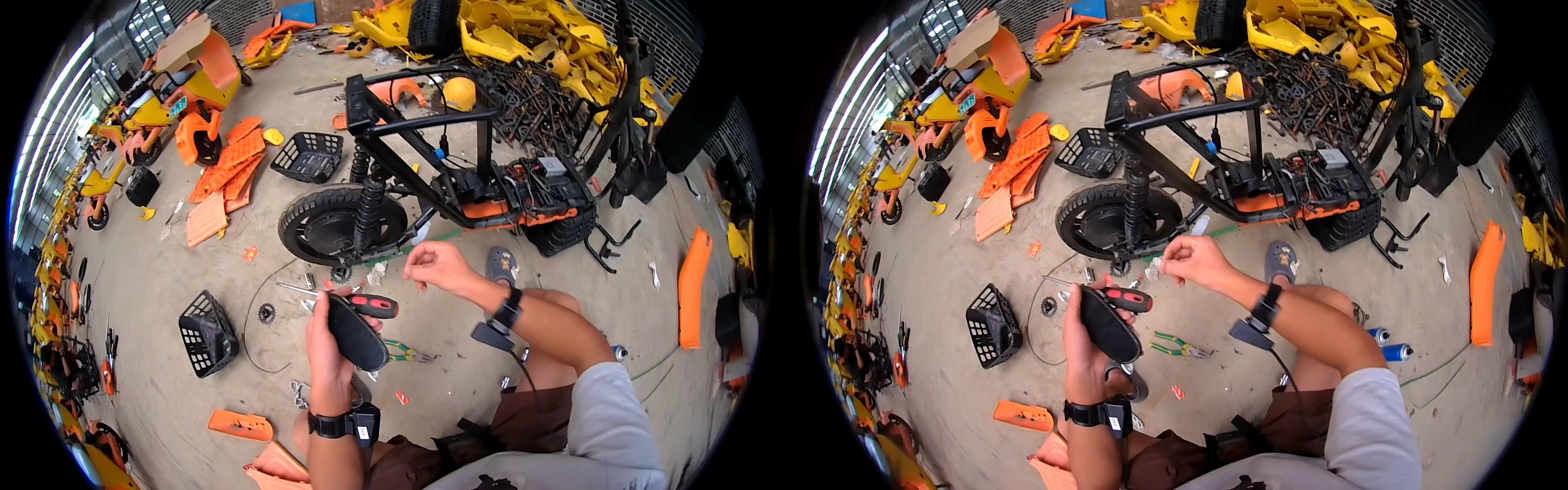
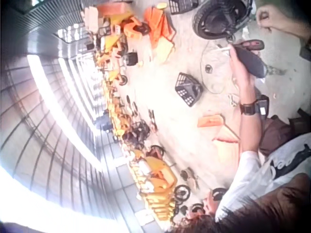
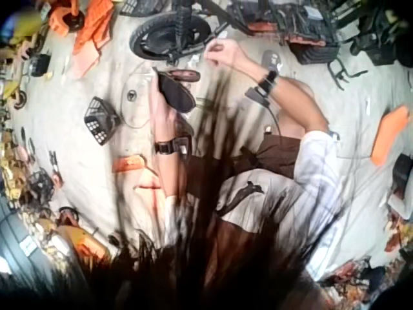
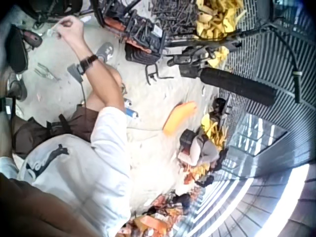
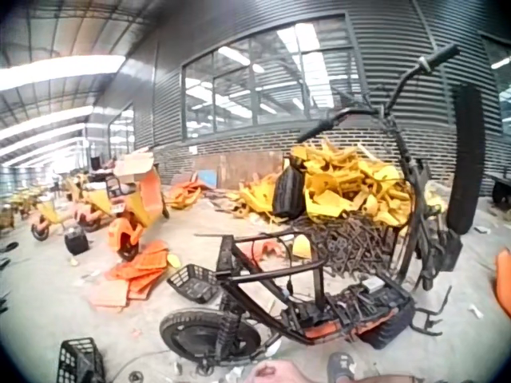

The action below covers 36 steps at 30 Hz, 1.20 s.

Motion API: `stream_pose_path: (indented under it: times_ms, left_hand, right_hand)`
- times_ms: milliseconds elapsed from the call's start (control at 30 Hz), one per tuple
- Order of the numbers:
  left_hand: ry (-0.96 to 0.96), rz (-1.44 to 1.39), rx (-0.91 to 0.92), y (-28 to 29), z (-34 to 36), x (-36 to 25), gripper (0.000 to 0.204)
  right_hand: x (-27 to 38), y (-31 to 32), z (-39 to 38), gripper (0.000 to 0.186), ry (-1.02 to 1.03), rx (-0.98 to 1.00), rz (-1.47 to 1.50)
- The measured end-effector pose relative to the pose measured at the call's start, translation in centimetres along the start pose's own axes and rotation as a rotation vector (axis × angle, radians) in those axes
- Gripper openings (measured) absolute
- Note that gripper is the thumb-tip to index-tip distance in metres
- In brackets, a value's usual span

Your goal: The person uses a screwdriver to unscrew and remove a component from a black motorcycle body part, holding the part in one hand and the tool in the other.

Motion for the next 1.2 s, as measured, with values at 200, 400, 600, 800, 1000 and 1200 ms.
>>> stream_pose_path:
  times_ms: [200,400,600,800,1000,1200]
  left_hand:
    - [-0.012,0.026,-0.034,-1.2,0.1,1.0,0.052]
    - [-0.023,0.158,-0.052,-1.2,0.8,2.1,0.050]
    - [-0.016,0.212,-0.014,-1.8,1.4,2.8,0.051]
    - [0.002,0.203,0.014,-2.6,1.2,2.9,0.050]
    - [0.002,0.237,0.010,-2.3,1.4,3.4,0.049]
    - [-0.049,0.292,0.005,-2.6,1.0,2.8,0.047]
  right_hand:
    - [3.1,-2.5,-3.5,0.016,0.135,0.036,0.148]
    - [2.5,-4.6,-3.1,0.020,0.061,0.122,-0.034]
    - [3.3,-4.8,-3.9,0.017,0.191,0.109,-0.157]
    - [4.8,-4.8,-4.3,0.015,0.332,0.095,-0.255]
    - [2.4,-4.9,-4.0,0.014,0.180,0.126,-0.050]
    - [2.1,-5.5,-4.2,0.013,0.127,0.158,-0.017]
Point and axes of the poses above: each hand's wrist, its own z-axis towards the middle knuckle, its own y-axis out of the back of the hand, x = y × z, the point moved 10 cm from there along z, towards the middle knuckle, and after that the axes turned 1 degree about y, right-handed, at the moved point
